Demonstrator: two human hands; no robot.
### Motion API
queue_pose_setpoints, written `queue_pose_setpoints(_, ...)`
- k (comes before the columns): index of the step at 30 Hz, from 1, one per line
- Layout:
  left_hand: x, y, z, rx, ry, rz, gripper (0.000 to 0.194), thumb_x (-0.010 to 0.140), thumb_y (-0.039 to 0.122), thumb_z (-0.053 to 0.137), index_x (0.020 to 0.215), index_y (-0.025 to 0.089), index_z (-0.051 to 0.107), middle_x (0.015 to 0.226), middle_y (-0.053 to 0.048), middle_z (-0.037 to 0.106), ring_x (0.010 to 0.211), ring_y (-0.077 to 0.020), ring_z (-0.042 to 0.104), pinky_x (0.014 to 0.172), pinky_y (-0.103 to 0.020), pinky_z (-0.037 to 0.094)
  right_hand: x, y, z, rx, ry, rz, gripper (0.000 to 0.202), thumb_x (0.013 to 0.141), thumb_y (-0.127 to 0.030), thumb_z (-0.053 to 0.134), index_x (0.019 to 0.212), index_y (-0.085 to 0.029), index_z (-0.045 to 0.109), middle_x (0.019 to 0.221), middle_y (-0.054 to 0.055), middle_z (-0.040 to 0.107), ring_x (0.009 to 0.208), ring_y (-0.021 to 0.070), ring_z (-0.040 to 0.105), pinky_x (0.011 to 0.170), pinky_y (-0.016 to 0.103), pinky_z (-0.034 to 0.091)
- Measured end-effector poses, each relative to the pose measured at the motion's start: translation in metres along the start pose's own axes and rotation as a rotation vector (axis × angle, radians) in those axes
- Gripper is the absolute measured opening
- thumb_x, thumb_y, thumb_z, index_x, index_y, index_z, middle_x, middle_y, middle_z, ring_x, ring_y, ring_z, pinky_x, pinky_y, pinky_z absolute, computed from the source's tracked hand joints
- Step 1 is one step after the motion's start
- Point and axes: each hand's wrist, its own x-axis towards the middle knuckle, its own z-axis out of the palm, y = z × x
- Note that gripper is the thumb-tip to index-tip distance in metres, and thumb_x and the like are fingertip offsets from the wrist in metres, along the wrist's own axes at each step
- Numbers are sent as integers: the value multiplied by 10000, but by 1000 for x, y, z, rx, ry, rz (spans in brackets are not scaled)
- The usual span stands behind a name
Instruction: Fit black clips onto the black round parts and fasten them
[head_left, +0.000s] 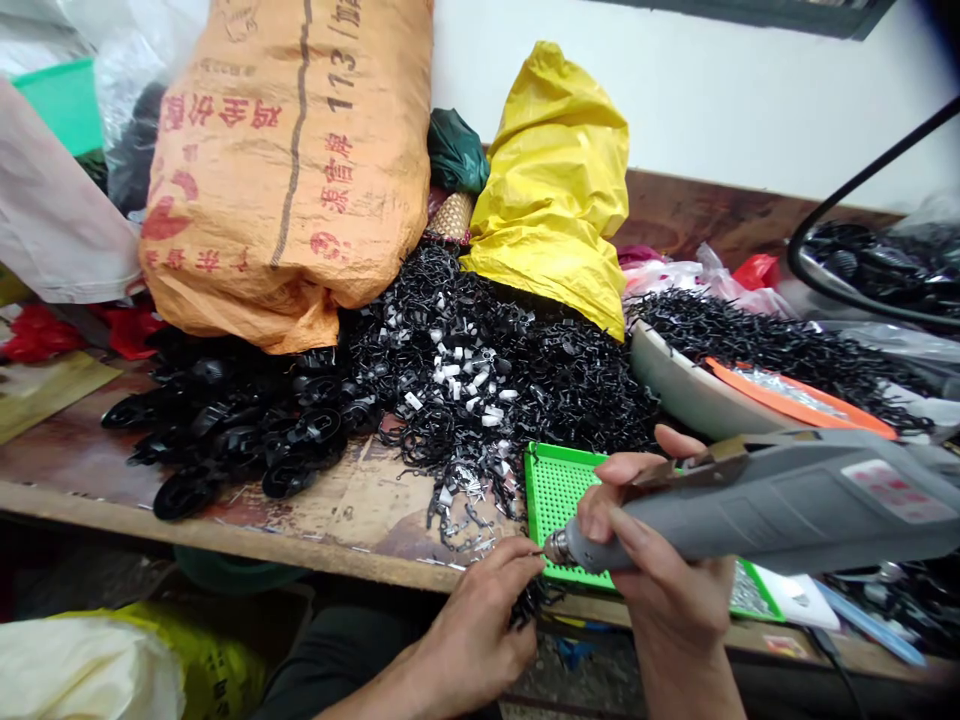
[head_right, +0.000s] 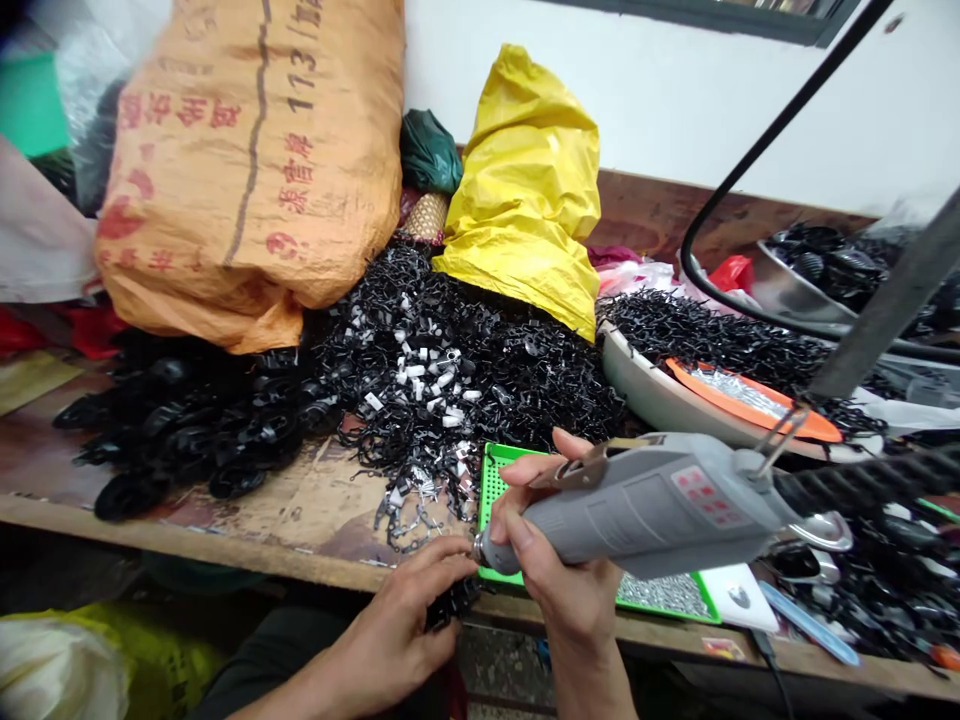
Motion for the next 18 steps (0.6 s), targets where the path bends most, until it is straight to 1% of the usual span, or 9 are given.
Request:
queue_pose_setpoints(2,-1,-2,-1,-41,16,-44,496,562,12,449,1023,179,528,1151,-76,443,1070,-193,398,928,-292,277,2,1,-1,4,1,-12,462,648,-75,501,1070,-237,405,824,-1,532,432,80,486,420,285,395)
queue_pose_setpoints(4,-2,-3,-2,-158,35,-130,415,560,24,473,935,177,565,1065,-64,488,1014,-200,431,900,-314,301,4,0,-3,21,3,-37,469,653,-74,500,1083,-232,399,831,3,530,440,83,487,428,290,394)
queue_pose_setpoints(6,-1,-5,-1,-397,52,-293,312,579,51,477,857,166,560,859,-41,536,832,-182,503,780,-335,389,7,-2,-5,40,17,-68,470,655,-77,494,1090,-225,396,833,5,528,444,87,486,436,296,391)
queue_pose_setpoints(7,-1,-5,0,-544,66,-385,269,592,66,473,834,160,543,764,-25,528,731,-166,512,695,-331,423,8,-4,-5,47,22,-78,470,655,-79,493,1092,-223,396,834,6,527,444,88,484,440,298,389)
queue_pose_setpoints(9,1,-5,1,-809,119,-526,217,613,90,469,816,156,505,665,-1,497,616,-142,494,567,-305,439,8,-6,-5,54,28,-79,470,654,-82,496,1090,-226,397,837,7,527,443,88,483,441,300,387)
queue_pose_setpoints(10,1,-5,0,-899,154,-557,203,618,96,473,811,155,493,651,3,490,601,-137,489,540,-296,439,7,-6,-4,55,26,-70,472,652,-85,499,1090,-229,397,837,6,527,439,86,481,437,297,387)
queue_pose_setpoints(13,3,-5,-1,-1010,233,-555,191,620,90,493,801,150,485,658,1,498,604,-128,488,543,-287,442,3,-5,-1,57,-6,-25,468,653,-94,504,1087,-235,400,833,6,528,432,84,480,415,288,387)
queue_pose_setpoints(18,4,-2,-1,-1018,266,-548,191,612,81,507,792,145,501,650,2,508,569,-110,474,531,-269,437,-2,1,1,33,-26,7,457,655,-98,509,1078,-235,405,833,3,526,427,82,486,403,283,398)
